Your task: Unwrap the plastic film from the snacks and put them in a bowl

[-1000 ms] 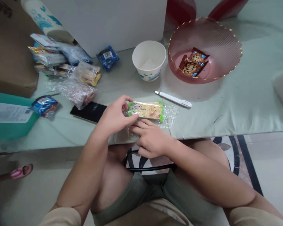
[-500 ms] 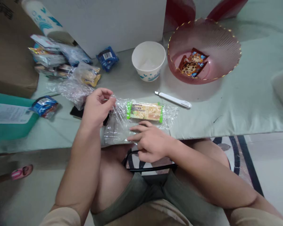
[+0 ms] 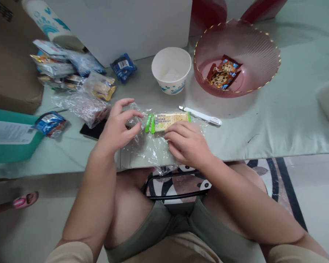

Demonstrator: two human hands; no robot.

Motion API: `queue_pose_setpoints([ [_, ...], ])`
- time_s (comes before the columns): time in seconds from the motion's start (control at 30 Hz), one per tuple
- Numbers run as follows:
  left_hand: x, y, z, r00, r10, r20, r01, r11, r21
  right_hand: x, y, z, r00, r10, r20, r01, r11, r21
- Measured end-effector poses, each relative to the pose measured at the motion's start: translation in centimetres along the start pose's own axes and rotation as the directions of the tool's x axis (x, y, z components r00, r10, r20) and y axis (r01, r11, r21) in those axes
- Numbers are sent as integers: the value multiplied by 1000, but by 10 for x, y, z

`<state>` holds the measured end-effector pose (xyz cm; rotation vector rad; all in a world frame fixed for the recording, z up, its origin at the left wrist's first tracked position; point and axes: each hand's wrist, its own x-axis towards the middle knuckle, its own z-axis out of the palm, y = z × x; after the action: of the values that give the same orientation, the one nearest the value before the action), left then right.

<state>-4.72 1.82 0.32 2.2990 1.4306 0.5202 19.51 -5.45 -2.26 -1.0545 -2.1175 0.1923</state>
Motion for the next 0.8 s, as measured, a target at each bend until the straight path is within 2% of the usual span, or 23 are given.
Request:
queue_pose_setpoints([
  [0.1, 3, -1, 1, 997, -25, -68, 25, 1000, 6, -2, 4, 3, 998, 59, 23, -55, 991, -118],
  [0.23, 7, -1, 9, 990, -57, -131, 56, 998, -13, -4, 6, 9, 984, 146, 105, -124, 973, -194],
  [0.37, 13, 1, 13, 946, -130, -298, 74, 979, -190, 3, 3, 13, 953, 256, 161, -208, 941, -266],
  [0.47, 15, 5, 14, 919, -175, -353, 46, 937, -346, 8, 1, 13, 923, 324, 206, -254, 918, -305],
  [0.6, 16, 7, 17, 894, -296, -336, 102, 865, -491, 10, -2, 12, 898, 368, 242, -286, 905, -314],
  [0.73, 19, 2, 16, 877, -393, -278, 183, 807, -562, 7, -1, 12, 898, 347, 270, -260, 915, -308],
  [0.8, 22, -2, 12, 851, -453, -266, 232, 779, -583, 6, -1, 12, 901, 336, 275, -246, 917, -313],
])
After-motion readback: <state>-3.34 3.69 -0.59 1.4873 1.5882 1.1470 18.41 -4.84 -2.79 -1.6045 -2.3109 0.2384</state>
